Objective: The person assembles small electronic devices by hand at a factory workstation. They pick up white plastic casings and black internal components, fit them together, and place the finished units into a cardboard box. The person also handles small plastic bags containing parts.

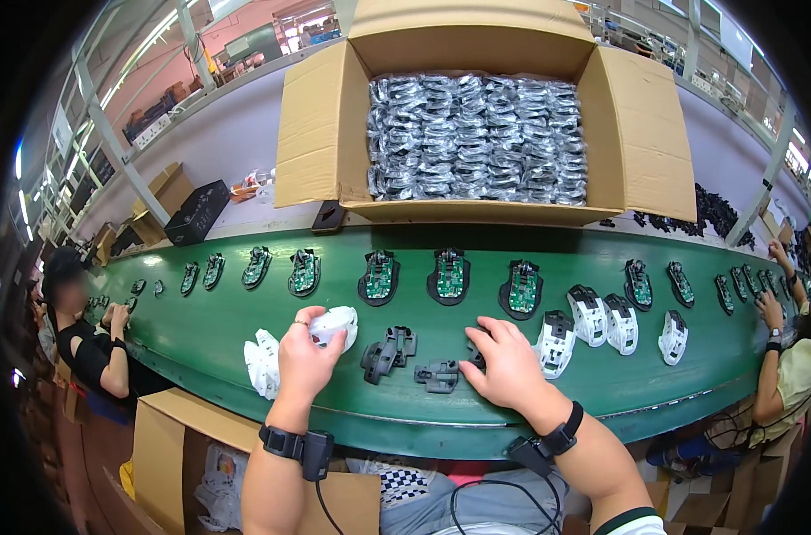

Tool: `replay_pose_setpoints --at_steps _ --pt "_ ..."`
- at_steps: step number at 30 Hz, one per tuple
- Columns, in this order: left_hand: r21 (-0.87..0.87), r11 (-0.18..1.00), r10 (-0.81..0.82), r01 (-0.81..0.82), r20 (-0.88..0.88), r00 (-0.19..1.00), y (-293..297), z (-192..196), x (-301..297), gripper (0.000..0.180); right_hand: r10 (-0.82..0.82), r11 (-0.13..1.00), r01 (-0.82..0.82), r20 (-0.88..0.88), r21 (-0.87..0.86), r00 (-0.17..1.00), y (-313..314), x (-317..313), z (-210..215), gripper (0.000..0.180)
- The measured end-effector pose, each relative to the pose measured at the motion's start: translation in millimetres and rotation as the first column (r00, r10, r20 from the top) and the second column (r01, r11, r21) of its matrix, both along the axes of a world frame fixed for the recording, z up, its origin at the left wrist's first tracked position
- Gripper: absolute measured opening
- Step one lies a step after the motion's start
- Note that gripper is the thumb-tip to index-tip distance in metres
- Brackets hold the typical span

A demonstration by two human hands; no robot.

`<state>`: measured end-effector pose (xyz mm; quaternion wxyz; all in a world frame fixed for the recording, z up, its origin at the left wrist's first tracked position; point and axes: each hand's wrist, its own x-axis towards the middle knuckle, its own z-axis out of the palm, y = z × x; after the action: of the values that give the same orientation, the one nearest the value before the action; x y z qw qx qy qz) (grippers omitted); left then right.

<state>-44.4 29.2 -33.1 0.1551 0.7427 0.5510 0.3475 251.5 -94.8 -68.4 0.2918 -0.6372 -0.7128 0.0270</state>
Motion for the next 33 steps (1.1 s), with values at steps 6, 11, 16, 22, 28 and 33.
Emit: replay_pose_setpoints --at_steps 6,11,16,22,28,33 --pt "0.004 0.999 -0.033 0.040 -0.470 0.882 -19.2 20.3 4.7 0.058 -0.005 0.997 0.005 0.000 0.083 1.000 0.9 1.8 -10.2 0.056" --pt "-0.085 0.989 0.056 -0.123 -0.555 0.830 -23.1 22.4 14.4 0.063 -0.131 0.990 0.133 0.040 -0.055 0.991 -7.8 -3.7 8.3 0.058" --pt "0.010 1.000 0.029 -0.028 -0.202 0.979 -10.6 2.2 15.7 0.050 -0.065 0.994 0.076 -0.135 0.073 0.989 -3.8 2.5 2.4 0.060" --pt "-0.030 0.853 -0.152 0.520 0.941 0.303 -37.3 -1.9 42.3 0.052 0.285 0.958 -0.208 -0.706 0.197 0.648 -5.1 -14.1 3.4 0.060" --pt "-0.009 0.712 -0.094 0.702 0.990 0.108 -74.2 8.3 63.7 0.073 0.409 0.885 -0.380 -0.841 0.270 0.354 -10.3 -31.0 -5.7 0.064" --pt "-0.018 0.720 -0.108 0.694 0.985 0.137 -66.7 -9.5 63.1 0.067 0.357 0.898 -0.345 -0.911 0.274 0.207 -7.1 -32.1 -7.5 0.056"
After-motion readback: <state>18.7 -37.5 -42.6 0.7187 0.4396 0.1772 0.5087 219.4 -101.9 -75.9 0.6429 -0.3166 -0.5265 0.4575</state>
